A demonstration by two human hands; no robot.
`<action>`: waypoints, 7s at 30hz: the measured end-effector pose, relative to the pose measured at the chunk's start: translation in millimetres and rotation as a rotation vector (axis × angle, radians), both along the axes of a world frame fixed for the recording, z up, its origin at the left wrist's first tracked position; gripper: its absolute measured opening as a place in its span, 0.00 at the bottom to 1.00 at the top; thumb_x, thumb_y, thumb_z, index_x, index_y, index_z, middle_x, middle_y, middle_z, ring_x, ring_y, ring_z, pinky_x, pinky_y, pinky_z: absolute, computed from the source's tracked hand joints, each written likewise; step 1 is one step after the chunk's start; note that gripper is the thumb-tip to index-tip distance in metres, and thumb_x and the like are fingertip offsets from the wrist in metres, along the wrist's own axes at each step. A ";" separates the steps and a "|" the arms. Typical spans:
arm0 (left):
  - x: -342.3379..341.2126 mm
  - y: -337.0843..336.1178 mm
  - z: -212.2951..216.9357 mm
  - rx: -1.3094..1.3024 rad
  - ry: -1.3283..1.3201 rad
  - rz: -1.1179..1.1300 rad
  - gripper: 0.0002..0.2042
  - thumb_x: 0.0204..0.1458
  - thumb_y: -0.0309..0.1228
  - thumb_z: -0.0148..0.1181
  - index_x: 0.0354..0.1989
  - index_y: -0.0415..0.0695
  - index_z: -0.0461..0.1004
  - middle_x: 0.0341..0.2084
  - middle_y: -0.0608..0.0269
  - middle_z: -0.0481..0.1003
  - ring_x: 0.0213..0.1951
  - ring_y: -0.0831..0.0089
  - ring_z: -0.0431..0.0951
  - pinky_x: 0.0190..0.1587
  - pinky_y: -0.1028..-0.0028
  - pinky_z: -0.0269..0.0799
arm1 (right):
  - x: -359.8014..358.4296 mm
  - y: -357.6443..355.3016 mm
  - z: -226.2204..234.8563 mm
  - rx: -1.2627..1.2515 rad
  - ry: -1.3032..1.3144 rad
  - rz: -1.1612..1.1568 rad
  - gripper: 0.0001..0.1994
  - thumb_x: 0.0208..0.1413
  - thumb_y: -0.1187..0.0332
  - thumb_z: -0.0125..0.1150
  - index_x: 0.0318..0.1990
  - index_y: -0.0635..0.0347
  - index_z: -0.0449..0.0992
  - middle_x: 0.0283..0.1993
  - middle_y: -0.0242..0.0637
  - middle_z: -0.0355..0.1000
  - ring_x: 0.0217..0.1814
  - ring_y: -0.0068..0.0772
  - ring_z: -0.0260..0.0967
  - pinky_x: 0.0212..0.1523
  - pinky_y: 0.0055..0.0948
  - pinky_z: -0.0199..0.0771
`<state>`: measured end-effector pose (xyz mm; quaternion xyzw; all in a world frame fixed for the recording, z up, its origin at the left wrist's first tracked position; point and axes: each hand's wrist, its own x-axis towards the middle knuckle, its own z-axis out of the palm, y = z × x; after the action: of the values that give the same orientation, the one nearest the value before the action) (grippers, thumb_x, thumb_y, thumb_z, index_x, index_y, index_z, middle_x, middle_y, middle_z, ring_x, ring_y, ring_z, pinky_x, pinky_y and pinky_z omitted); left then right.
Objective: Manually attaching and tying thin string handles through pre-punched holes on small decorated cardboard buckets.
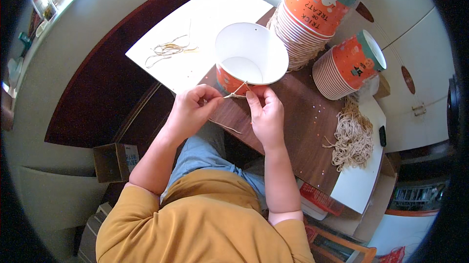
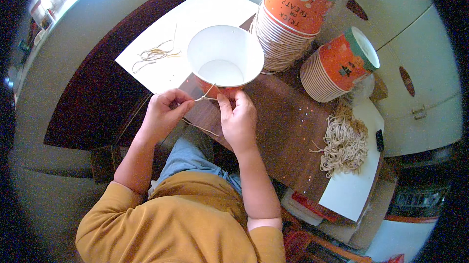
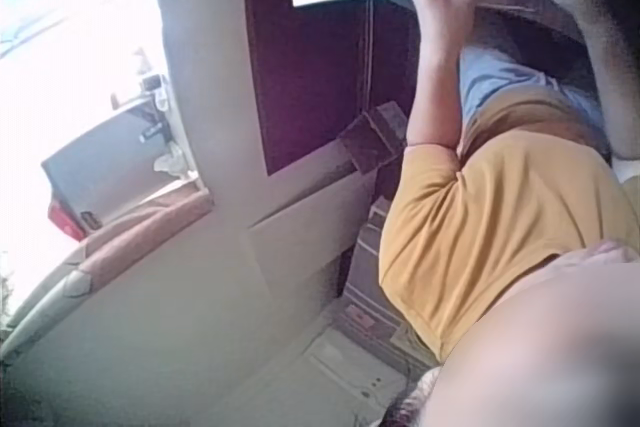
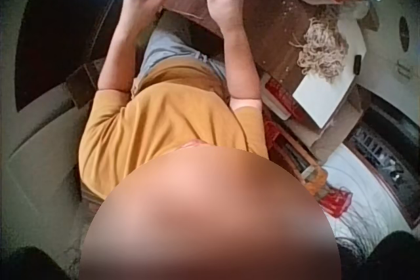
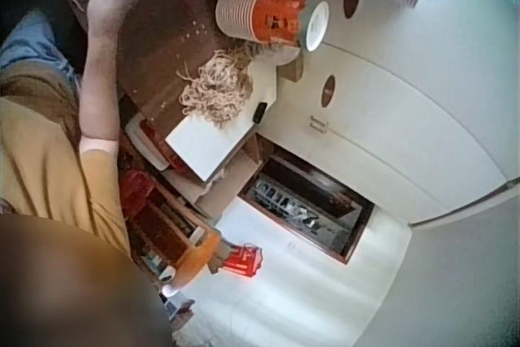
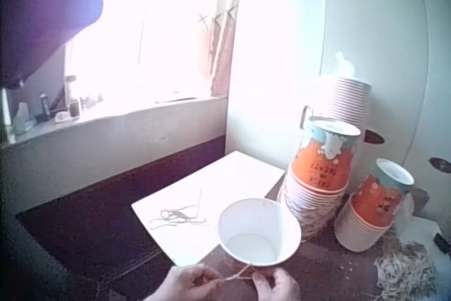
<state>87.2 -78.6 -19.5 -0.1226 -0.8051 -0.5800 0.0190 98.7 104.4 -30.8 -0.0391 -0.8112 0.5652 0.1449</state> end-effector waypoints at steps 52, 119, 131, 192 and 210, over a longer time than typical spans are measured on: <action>-27.8 1.9 -7.0 0.269 -0.236 -0.273 0.08 0.53 0.31 0.62 0.31 0.38 0.77 0.21 0.74 0.72 0.24 0.88 0.67 0.24 0.85 0.61 | 3.9 -18.8 -7.3 -0.639 -0.092 0.190 0.08 0.58 0.68 0.61 0.35 0.65 0.78 0.33 0.27 0.75 0.34 0.14 0.66 0.38 0.18 0.68; -26.6 -3.3 12.7 0.301 -0.431 -0.245 0.11 0.53 0.36 0.57 0.29 0.40 0.78 0.17 0.76 0.68 0.20 0.88 0.63 0.22 0.84 0.57 | -4.6 0.4 -1.3 -0.427 -0.027 0.068 0.09 0.61 0.65 0.56 0.39 0.63 0.74 0.34 0.30 0.73 0.33 0.17 0.65 0.36 0.19 0.66; -24.6 -1.3 -1.7 0.247 -0.201 -0.332 0.13 0.59 0.37 0.55 0.27 0.39 0.76 0.18 0.77 0.68 0.23 0.88 0.62 0.25 0.83 0.57 | -7.5 -1.4 -5.1 -0.381 0.000 -0.025 0.11 0.60 0.64 0.58 0.34 0.64 0.74 0.27 0.28 0.71 0.27 0.18 0.62 0.31 0.20 0.66; -23.8 0.8 101.5 -0.095 -0.216 -0.768 0.11 0.57 0.35 0.57 0.30 0.39 0.78 0.16 0.71 0.71 0.20 0.84 0.67 0.25 0.79 0.64 | 57.9 124.3 104.5 -0.052 0.063 0.166 0.10 0.58 0.68 0.56 0.28 0.64 0.77 0.26 0.29 0.70 0.27 0.17 0.61 0.31 0.19 0.61; -84.8 41.0 106.7 -0.103 -0.060 -0.533 0.14 0.52 0.38 0.61 0.30 0.37 0.80 0.17 0.67 0.73 0.23 0.80 0.72 0.27 0.77 0.67 | 0.0 58.7 110.3 0.090 -0.049 0.307 0.08 0.59 0.70 0.58 0.38 0.67 0.76 0.33 0.29 0.74 0.36 0.15 0.68 0.37 0.20 0.70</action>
<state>2.4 -37.7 87.2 -0.3136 -0.7730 -0.5263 -0.1646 98.7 163.1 79.4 0.0779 -0.8353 0.5428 0.0388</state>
